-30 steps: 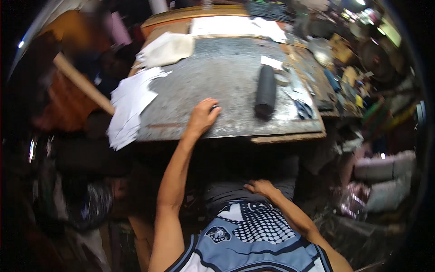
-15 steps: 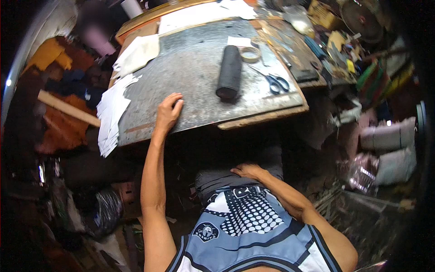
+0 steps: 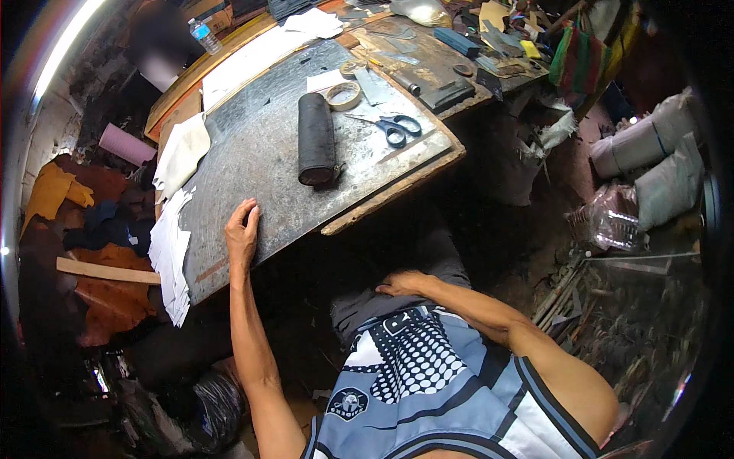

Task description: Organize, sort, and inspect leather/fabric pattern pieces for shoe manufacturing on a metal work table.

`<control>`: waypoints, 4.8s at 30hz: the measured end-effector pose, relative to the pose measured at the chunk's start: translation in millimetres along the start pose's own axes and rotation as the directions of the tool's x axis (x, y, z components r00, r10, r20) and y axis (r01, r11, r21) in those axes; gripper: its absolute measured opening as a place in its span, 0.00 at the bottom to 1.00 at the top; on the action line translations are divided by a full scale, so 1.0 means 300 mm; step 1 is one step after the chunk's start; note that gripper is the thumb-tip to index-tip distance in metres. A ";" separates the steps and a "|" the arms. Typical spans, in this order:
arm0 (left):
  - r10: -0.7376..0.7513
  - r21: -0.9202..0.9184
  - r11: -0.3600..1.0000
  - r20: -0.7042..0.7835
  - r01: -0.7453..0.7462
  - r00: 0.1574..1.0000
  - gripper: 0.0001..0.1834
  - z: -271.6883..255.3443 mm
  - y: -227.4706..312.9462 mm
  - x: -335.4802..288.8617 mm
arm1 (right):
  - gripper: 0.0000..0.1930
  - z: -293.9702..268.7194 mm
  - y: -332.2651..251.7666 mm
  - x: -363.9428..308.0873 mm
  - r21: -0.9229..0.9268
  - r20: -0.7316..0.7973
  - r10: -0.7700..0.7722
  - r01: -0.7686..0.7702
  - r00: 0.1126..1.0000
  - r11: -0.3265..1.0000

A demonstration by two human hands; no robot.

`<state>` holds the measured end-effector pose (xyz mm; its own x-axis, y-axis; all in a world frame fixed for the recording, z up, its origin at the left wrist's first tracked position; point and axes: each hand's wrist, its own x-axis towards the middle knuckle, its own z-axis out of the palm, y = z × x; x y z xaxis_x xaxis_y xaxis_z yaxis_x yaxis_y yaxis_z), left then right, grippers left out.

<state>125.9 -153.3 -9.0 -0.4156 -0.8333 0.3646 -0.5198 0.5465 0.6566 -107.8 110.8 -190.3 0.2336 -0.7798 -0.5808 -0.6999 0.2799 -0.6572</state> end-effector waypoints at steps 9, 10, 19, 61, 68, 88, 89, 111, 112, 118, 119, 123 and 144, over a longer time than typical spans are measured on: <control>0.070 0.057 0.996 0.042 -0.073 0.997 0.15 -0.006 -0.051 0.007 | 0.30 -0.003 -0.026 -0.007 -0.041 -0.009 -0.031 0.031 0.999 0.999; 0.068 0.075 0.995 0.042 -0.071 0.997 0.15 -0.003 -0.043 0.010 | 0.30 0.004 -0.013 0.005 -0.053 -0.007 -0.037 0.036 0.999 0.998; 0.014 0.029 0.999 0.044 -0.015 0.999 0.13 -0.003 -0.037 0.001 | 0.30 -0.009 -0.023 -0.029 -0.009 -0.020 -0.028 0.028 0.999 1.000; -0.014 0.533 0.841 0.195 -0.094 0.981 0.23 0.004 0.005 0.027 | 0.10 -0.571 0.450 -0.455 0.325 -0.863 0.326 -0.071 0.386 0.943; -0.051 0.514 0.852 0.275 -0.102 0.960 0.19 0.014 0.124 0.073 | 0.20 -1.603 0.709 -0.625 -0.020 -1.000 -0.022 -0.269 -0.005 0.963; -0.110 0.604 0.792 0.281 -0.087 0.953 0.26 0.024 0.096 0.076 | 0.42 -2.389 1.137 -0.269 -0.064 -0.906 0.238 -0.669 0.350 0.740; -0.109 0.605 0.791 0.283 -0.089 0.953 0.26 0.026 0.102 0.080 | 0.42 -2.390 1.136 -0.268 -0.065 -0.907 0.236 -0.668 0.350 0.741; -0.163 -0.390 0.914 -0.106 0.110 0.981 0.31 -0.055 0.267 0.147 | 0.25 -1.698 -0.270 -0.377 -0.142 -0.687 -0.293 0.272 0.665 0.952; -0.145 -0.528 0.846 -0.104 0.069 0.984 0.33 -0.017 0.404 0.170 | 0.22 -1.572 -0.345 -0.310 -0.272 -0.660 -0.443 0.357 0.607 0.894; -0.220 -0.726 0.687 -0.165 0.032 0.961 0.36 0.098 0.452 0.047 | 0.15 -0.967 -0.878 -0.113 -0.722 -0.405 -0.818 0.406 0.407 0.560; -0.090 -0.461 0.887 -0.170 0.002 0.981 0.34 0.086 0.352 -0.003 | 0.14 -0.923 -0.914 -0.095 -0.763 -0.384 -0.847 0.389 0.368 0.516; -0.404 -0.998 0.054 -0.032 -0.011 0.914 0.20 0.073 0.393 0.033 | 0.13 -0.820 -0.968 0.038 -0.799 -0.392 -0.865 0.351 0.312 0.488; -0.616 -0.922 -0.312 0.013 -0.229 0.788 0.19 0.154 0.259 0.103 | 0.11 -0.748 -0.817 0.110 0.302 -0.917 -0.161 0.899 0.365 0.318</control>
<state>38.3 -132.6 22.9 -0.0169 -0.9920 -0.1255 0.9454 -0.0567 0.3211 -80.1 -109.3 59.4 -0.4208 -0.8433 0.3343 0.1914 -0.4427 -0.8760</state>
